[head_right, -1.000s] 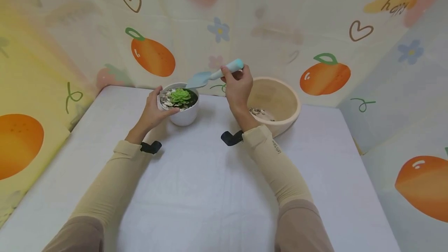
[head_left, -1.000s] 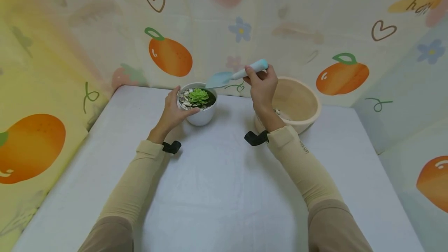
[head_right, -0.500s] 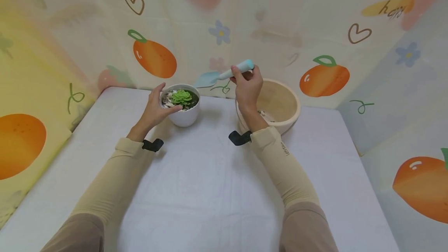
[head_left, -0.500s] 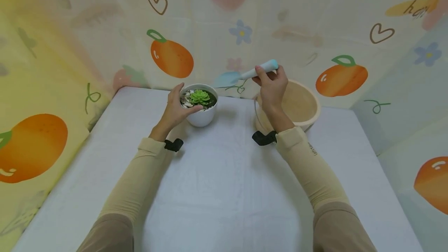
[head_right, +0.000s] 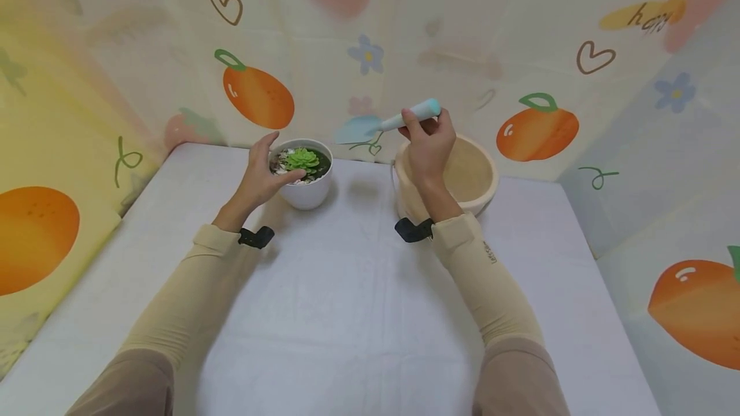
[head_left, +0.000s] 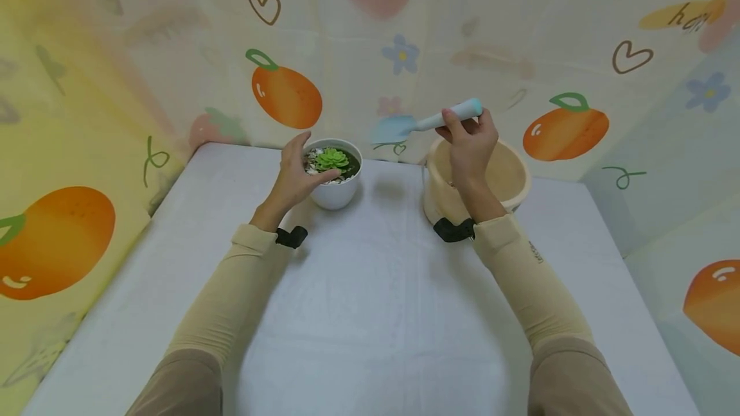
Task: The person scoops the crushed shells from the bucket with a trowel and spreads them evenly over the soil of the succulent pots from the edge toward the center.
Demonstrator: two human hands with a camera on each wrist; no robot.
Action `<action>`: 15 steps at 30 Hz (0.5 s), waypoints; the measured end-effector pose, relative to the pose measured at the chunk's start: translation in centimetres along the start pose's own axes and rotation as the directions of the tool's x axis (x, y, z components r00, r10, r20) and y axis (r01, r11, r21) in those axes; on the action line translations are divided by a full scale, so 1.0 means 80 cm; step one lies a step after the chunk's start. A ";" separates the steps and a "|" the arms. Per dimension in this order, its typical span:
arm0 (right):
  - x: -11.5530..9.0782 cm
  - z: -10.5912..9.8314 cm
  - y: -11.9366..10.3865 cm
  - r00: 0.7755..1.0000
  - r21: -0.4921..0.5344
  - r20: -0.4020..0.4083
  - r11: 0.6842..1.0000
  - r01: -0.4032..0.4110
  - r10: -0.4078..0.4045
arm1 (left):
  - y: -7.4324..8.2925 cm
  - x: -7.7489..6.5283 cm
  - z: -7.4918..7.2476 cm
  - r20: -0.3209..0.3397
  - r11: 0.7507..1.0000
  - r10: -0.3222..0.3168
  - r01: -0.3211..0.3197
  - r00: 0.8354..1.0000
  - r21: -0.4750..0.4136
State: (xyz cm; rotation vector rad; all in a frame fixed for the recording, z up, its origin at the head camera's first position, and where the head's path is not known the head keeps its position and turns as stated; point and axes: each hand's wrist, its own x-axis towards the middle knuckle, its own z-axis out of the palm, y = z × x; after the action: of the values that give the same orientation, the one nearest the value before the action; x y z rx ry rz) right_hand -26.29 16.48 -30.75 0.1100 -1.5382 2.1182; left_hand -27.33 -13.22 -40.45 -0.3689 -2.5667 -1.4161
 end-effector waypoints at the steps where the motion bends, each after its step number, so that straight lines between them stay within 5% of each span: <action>1: 0.001 -0.002 -0.001 1.000 0.000 -0.005 1.000 -0.005 0.005 | 0.001 0.000 0.001 -0.003 1.000 0.006 -0.006 1.000 -0.004; 15: 0.009 -0.031 -0.015 0.998 0.037 -0.057 0.999 -0.019 0.021 | 0.023 0.001 0.021 0.002 0.997 0.027 -0.027 1.000 -0.069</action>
State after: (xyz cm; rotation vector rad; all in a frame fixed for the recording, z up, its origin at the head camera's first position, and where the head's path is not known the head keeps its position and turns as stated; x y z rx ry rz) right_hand -25.79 19.23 -30.33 0.0458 -1.4733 2.1470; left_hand -26.90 -10.89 -39.86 -0.4147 -2.5106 -1.4984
